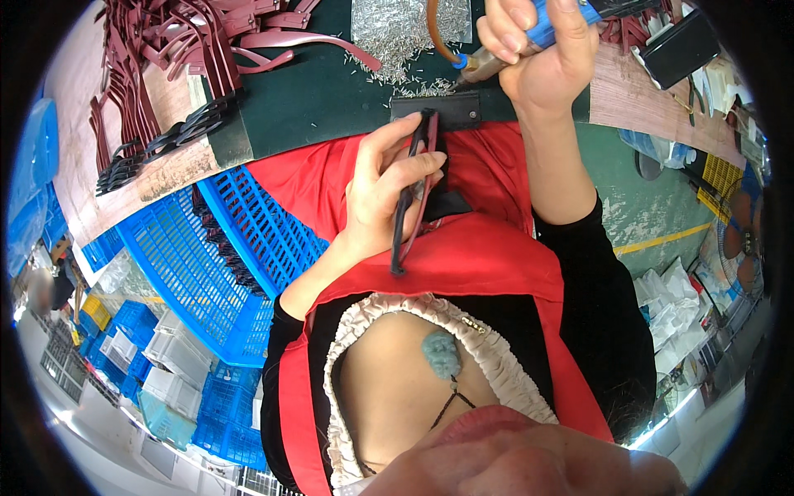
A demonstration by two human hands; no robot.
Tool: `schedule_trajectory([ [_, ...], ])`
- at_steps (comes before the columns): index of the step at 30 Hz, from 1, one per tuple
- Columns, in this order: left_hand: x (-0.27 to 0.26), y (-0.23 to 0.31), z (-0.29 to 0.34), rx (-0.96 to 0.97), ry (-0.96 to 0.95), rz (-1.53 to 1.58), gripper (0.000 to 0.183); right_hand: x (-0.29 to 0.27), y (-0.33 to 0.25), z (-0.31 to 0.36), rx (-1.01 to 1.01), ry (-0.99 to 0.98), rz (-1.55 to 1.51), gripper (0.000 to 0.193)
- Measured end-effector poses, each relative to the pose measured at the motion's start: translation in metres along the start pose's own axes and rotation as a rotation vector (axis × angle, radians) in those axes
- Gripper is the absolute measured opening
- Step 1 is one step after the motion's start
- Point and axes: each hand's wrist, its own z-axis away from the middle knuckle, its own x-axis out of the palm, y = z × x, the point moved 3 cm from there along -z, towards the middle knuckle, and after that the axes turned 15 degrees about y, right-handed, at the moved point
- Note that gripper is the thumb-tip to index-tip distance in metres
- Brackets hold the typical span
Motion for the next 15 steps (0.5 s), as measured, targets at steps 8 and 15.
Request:
schedule_trajectory([
  [8,0.012,0.0,-0.003,0.322,-0.074,-0.049,0.042,0.001,-0.006,0.007,-0.055,-0.019,0.13,0.035],
  [15,0.014,0.002,-0.005,0.333,-0.033,-0.035,0.042,-0.001,0.014,-0.003,0.042,0.102,-0.28,0.024],
])
